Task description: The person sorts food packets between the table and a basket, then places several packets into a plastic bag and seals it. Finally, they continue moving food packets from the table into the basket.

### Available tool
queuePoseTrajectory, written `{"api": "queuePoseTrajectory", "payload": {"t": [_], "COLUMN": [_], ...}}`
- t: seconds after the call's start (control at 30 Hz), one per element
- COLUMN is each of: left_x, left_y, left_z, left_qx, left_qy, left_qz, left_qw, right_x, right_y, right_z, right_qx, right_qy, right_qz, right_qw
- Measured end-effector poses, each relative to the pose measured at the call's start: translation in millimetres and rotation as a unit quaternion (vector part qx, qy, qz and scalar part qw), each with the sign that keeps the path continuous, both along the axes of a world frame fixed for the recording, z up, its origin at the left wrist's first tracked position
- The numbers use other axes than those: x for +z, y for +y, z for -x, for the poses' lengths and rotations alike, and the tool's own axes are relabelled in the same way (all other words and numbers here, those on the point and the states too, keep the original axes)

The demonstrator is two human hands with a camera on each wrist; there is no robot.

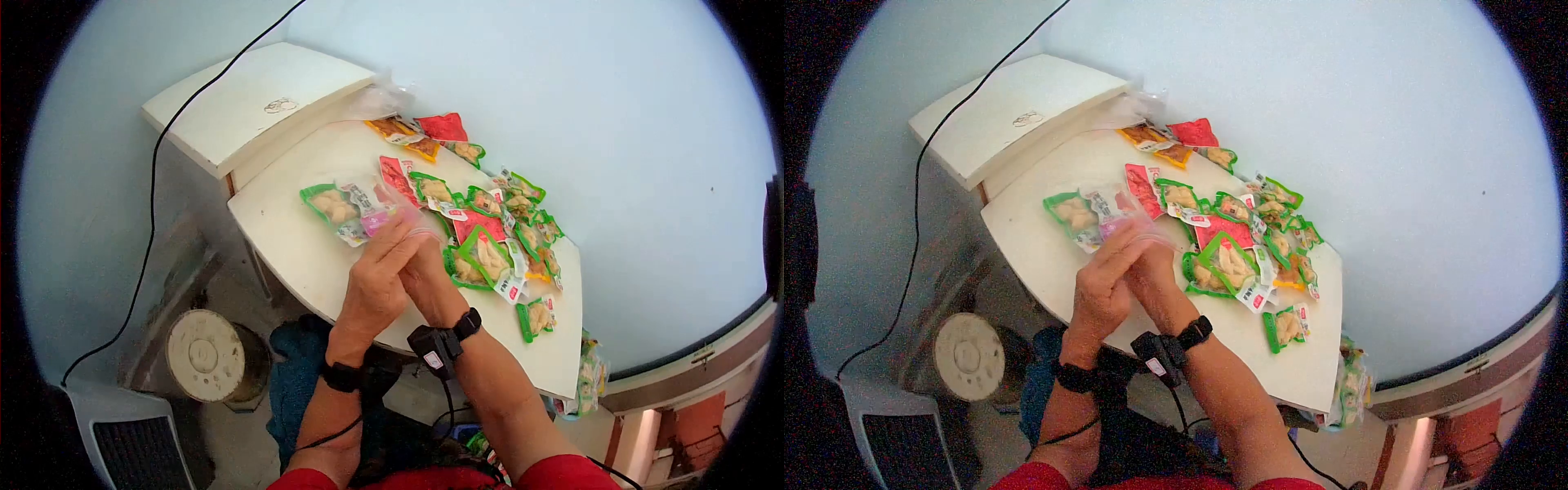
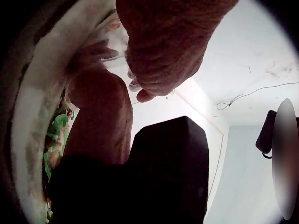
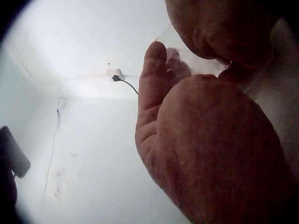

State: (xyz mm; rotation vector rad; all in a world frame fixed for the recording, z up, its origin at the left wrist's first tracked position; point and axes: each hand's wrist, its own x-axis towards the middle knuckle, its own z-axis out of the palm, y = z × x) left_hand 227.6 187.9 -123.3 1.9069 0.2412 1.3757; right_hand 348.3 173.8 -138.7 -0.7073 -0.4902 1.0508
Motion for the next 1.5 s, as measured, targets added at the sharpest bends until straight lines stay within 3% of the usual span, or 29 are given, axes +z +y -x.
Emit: {"api": "queuePoseTrajectory", "payload": {"t": [0.13, 0.23, 0.33, 0.43, 0.53, 0.67, 0.73, 0.83, 0.97, 1.13, 1.17, 1.37, 1.5], "left_x": [-2.1, 2.4, 2.3, -0.2, 4.8, 3.1, 1.6, 2.4, 2.8, 0.4, 1.1, 0.8, -1.4], "left_y": [1.2, -0.2, -3.0, 0.7, -4.0, -3.2, -2.4, -3.2, -4.2, -2.5, -2.5, -2.4, -2.1], "left_z": [-1.4, 1.4, 1.4, 1.5, 1.1, 2.2, 1.2, 0.1, -0.9, -2.1, -2.0, -2.0, -2.4], "left_qx": [-0.005, 0.005, -0.012, 0.032, 0.040, 0.047, 0.050, 0.052, 0.047, 0.054, 0.056, 0.054, 0.052], "left_qy": [-0.007, -0.006, -0.003, 0.002, 0.006, 0.013, 0.016, 0.021, 0.020, 0.029, 0.031, 0.026, 0.021], "left_qz": [0.011, 0.013, 0.067, -0.014, -0.020, -0.024, -0.025, -0.025, -0.039, -0.048, -0.046, -0.030, -0.022], "left_qw": [1.000, 1.000, 0.998, 0.999, 0.999, 0.999, 0.998, 0.998, 0.998, 0.997, 0.997, 0.998, 0.998], "right_x": [18.0, 31.0, 51.9, 73.3, 85.9, 94.0, 96.2, 83.0, 60.6, 48.1, 56.1, 47.9, 36.2], "right_y": [-18.6, -44.7, -73.8, -114.9, -146.8, -196.6, -219.6, -248.1, -262.6, -241.5, -232.5, -210.5, -216.8], "right_z": [18.6, 23.8, 29.9, 16.6, -20.6, -70.3, -88.7, -114.2, -127.3, -120.8, -114.6, -113.9, -123.5], "right_qx": [-0.059, -0.036, -0.046, -0.069, -0.172, -0.310, -0.352, -0.398, -0.358, -0.318, -0.277, -0.281, -0.345], "right_qy": [-0.104, -0.102, -0.116, -0.220, -0.347, -0.383, -0.371, -0.406, -0.523, -0.686, -0.667, -0.699, -0.707], "right_qz": [0.062, 0.185, 0.218, 0.232, 0.264, 0.296, 0.292, 0.346, 0.423, 0.424, 0.477, 0.506, 0.459], "right_qw": [0.991, 0.977, 0.968, 0.945, 0.883, 0.819, 0.808, 0.746, 0.647, 0.498, 0.501, 0.420, 0.413]}}
